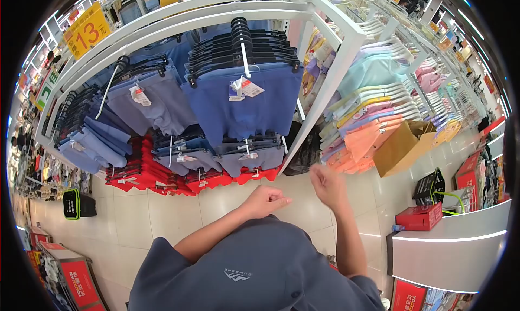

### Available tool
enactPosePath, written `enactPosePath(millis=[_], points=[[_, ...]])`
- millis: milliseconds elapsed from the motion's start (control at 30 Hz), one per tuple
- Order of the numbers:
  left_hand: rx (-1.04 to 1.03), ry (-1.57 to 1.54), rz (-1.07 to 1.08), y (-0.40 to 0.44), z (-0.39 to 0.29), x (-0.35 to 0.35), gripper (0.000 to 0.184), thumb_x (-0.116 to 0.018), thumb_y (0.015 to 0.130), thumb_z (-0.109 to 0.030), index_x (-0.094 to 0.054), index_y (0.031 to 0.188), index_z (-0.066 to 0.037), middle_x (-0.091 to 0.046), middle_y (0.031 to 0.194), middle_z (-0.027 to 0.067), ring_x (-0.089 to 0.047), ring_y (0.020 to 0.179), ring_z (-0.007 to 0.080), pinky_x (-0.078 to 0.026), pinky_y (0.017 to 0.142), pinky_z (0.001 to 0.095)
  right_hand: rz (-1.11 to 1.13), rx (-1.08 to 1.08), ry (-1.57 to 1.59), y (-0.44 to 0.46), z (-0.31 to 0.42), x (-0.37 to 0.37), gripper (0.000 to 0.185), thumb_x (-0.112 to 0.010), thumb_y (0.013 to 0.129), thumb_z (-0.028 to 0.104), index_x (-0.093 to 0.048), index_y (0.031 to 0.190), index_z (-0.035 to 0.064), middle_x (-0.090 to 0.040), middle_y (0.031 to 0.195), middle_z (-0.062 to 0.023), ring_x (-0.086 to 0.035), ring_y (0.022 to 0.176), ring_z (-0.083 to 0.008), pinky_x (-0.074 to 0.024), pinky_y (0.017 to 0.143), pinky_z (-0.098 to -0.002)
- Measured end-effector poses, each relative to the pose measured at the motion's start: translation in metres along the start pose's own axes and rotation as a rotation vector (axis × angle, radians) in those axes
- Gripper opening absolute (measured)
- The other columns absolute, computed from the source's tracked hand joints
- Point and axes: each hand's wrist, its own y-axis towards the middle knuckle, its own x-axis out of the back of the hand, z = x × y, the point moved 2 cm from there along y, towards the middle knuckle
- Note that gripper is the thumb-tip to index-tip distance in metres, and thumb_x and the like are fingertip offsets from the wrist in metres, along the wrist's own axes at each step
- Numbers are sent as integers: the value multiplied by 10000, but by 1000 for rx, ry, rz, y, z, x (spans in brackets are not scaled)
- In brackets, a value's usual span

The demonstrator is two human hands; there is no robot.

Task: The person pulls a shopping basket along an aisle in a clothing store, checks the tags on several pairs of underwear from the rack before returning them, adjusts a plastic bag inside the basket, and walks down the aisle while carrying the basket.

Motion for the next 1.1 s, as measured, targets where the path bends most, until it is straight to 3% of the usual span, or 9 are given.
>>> enactPosePath(millis=[167, 233, 300, 433, 500, 567, 800, 967, 1100], points=[[-16, 131, -102, 16, 8, 35, 473, -656, 921, -230, -419, 558, -41, -356, 526, -55, -302, 528, 62, -252, 464, 281, -174, 365, -34, 117, 43, 7, 208, -661, 800, 87, -636, 1004, 60, -636, 825, -104, -612, 759, -302, -495, 646, -401], [-98, 184, -153, 27, 15, 49, 471, -664, 907, -203, -419, 551, -16, -318, 517, -31, -283, 518, 71, -235, 456, 310, -246, 399, 5, 141, 50, -6, 215, -682, 790, 86, -654, 1002, 63, -671, 928, -121, -653, 840, -299, -529, 722, -379], [-32, 63, -196, 38, 28, 57, 466, -657, 913, -183, -423, 546, -16, -339, 515, -49, -276, 513, 70, -217, 452, 306, -251, 496, 56, 143, 50, -19, 116, -622, 805, 111, -626, 912, 67, -652, 858, -101, -644, 788, -291, -527, 634, -377], [93, -173, -192, 64, 54, 59, 494, -632, 928, -146, -374, 512, -73, -348, 494, -69, -260, 479, 44, -181, 453, 269, 259, 312, -61, 91, 2, -64, 98, -591, 796, 154, -584, 812, 58, -616, 726, -115, -628, 648, -302, -474, 557, -426], [132, -250, -161, 75, 55, 54, 508, -628, 928, -135, -345, 508, -98, -342, 486, -73, -256, 470, 33, -174, 454, 258, 476, 179, -254, 43, -47, -88, 110, -586, 809, 163, -598, 801, 54, -614, 693, -134, -622, 634, -332, -469, 571, -441], [147, -230, -118, 87, 48, 43, 520, -628, 925, -127, -318, 508, -119, -334, 482, -79, -255, 463, 24, -172, 455, 250, 584, 15, -180, 3, -79, -73, 125, -580, 824, 162, -602, 790, 44, -620, 704, -160, -621, 657, -361, -472, 588, -465], [29, -32, 213, 162, 12, -54, 509, -658, 881, -64, -269, 557, -114, -290, 546, -88, -231, 535, 19, -162, 472, 252, 300, -365, -76, -80, -164, 1, 146, -573, 835, 175, -622, 791, 44, -644, 742, -173, -633, 693, -381, -491, 645, -497], [27, -36, 387, 218, -32, -188, 516, -691, 866, -96, -273, 563, -104, -277, 548, -86, -232, 538, 25, -167, 468, 255, 351, -384, -144, -121, -217, 75, 132, -584, 828, 168, -606, 811, 40, -644, 753, -164, -637, 713, -378, -495, 651, -490], [-69, 161, 609, 251, -71, -306, 518, -707, 856, -153, -287, 564, -70, -266, 525, -56, -246, 525, 41, -191, 453, 274, 180, -521, -112, -193, -287, 135, 126, -588, 827, 174, -610, 824, 50, -652, 783, -161, -641, 751, -372, -494, 668, -488]])
